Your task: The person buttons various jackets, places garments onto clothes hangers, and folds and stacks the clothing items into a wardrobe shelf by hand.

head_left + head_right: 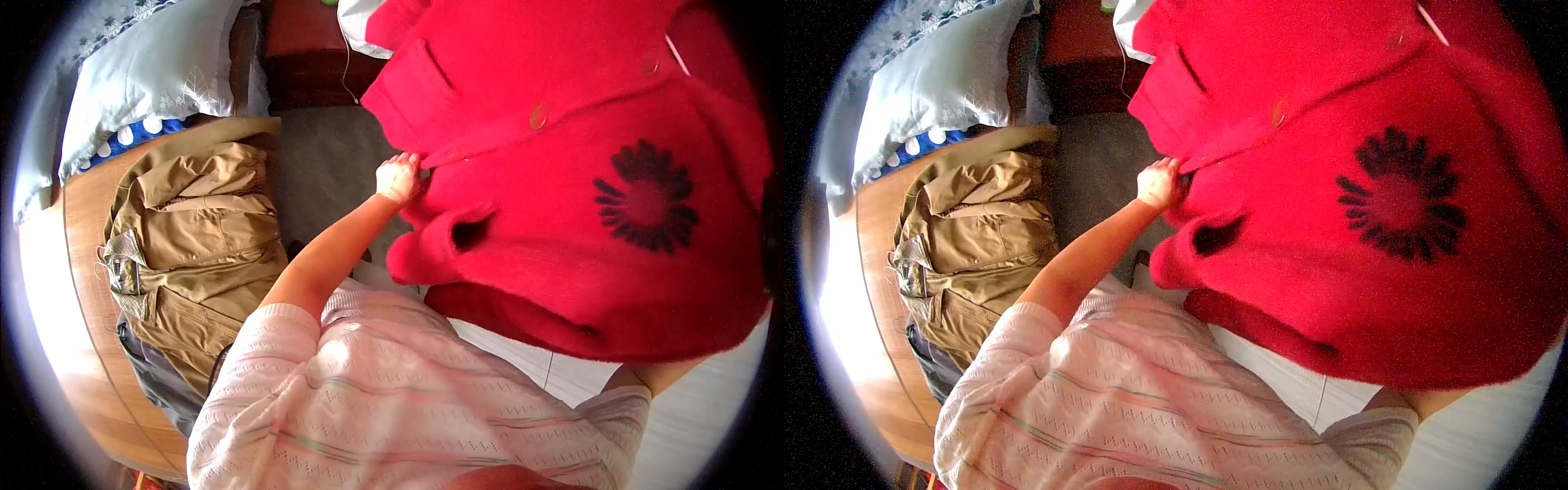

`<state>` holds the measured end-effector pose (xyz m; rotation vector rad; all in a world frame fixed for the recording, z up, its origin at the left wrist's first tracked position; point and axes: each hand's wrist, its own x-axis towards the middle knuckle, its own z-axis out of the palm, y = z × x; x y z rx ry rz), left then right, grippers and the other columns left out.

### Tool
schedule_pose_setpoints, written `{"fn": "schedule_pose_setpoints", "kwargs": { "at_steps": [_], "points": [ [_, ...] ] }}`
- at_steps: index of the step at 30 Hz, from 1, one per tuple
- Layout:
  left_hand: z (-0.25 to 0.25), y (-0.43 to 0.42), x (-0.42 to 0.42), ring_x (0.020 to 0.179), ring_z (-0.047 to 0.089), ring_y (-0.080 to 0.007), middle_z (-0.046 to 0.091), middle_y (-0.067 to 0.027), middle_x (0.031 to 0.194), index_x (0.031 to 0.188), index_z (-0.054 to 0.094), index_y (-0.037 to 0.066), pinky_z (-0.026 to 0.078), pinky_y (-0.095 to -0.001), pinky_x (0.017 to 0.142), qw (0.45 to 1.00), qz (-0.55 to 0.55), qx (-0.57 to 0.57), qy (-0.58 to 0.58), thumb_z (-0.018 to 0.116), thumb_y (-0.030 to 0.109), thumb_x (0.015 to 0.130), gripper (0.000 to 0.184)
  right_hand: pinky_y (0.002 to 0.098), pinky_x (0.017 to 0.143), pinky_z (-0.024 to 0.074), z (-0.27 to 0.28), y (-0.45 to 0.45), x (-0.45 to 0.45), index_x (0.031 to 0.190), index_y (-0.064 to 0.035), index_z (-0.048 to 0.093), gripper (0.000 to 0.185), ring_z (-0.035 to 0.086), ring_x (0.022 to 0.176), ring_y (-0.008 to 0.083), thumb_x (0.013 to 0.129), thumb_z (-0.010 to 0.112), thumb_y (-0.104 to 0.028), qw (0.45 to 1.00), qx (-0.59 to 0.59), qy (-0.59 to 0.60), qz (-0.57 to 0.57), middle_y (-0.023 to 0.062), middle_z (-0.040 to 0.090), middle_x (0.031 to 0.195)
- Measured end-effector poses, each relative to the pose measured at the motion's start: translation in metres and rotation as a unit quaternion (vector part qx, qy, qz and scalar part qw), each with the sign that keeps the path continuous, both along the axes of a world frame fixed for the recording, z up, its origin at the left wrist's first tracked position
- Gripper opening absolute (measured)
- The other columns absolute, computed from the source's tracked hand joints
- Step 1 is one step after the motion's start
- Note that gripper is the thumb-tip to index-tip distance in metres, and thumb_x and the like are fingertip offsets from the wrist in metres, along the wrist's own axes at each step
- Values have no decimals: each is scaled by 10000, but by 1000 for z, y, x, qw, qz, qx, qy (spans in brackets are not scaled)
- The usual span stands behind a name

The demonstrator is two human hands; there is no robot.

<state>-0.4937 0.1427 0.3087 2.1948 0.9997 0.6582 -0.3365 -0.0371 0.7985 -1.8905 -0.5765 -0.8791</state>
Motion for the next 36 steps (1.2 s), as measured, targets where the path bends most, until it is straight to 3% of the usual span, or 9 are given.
{"fn": "schedule_pose_setpoints", "kwargs": {
  "at_steps": [6,11,13,19,27,30,32,34,36],
  "points": [
    [-49,0,-66,862,562,-279,562,-95,923,989,525,107,467,-393,725,987,-46,17,153,594,212,716,300,313,881,408,-44,61,-55,1179,0,487,419,528,991,215,824,481,-222,992,10,126,29,131,539,1124],
    [-39,26,-89,955,554,-291,567,-112,1007,1027,538,112,464,-409,773,959,-78,-105,250,584,180,719,319,291,802,444,-107,53,-62,1098,10,546,352,586,841,179,771,572,-118,821,4,389,418,110,603,1011],
    [-22,40,-96,936,562,-301,573,-118,994,1018,551,117,468,-405,766,965,-74,-97,233,587,171,715,310,282,812,441,-146,49,-61,1074,15,558,312,583,859,163,784,565,-99,814,6,393,429,97,608,1010],
    [-41,64,-113,903,574,-304,598,-127,949,975,590,136,471,-393,751,964,-135,-73,217,551,162,724,255,266,788,449,-266,51,-60,1051,11,566,247,569,853,134,811,558,-47,796,82,406,441,77,609,994],
    [-118,33,-148,896,584,-316,618,-138,935,932,626,154,469,-398,786,865,-258,-175,393,539,228,715,246,256,741,428,-384,62,16,957,25,581,192,545,798,119,804,556,-88,822,147,446,322,49,601,914],
    [-261,33,-191,750,620,-229,638,-68,825,890,614,132,491,-363,642,866,-235,-244,368,589,206,698,207,268,720,429,-410,63,62,925,27,582,207,540,771,122,788,568,-128,854,148,432,249,43,601,872],
    [-259,38,-190,833,603,-280,634,-104,881,892,638,131,482,-379,729,877,-155,-307,335,578,229,678,242,273,715,429,-399,68,86,920,25,581,214,539,764,125,780,567,-136,844,188,453,215,40,602,859],
    [-175,45,-152,875,600,-290,641,-116,882,864,662,115,481,-379,763,855,-211,-239,409,598,220,647,249,284,715,430,-412,66,125,926,20,576,211,541,773,141,775,555,-126,855,207,435,191,45,601,868],
    [-201,52,-145,807,618,-274,648,-115,824,862,665,109,491,-363,723,848,-133,-302,414,606,206,642,248,294,721,430,-411,65,160,937,15,573,212,543,782,154,774,552,-118,860,230,425,164,54,598,889]
  ]
}}
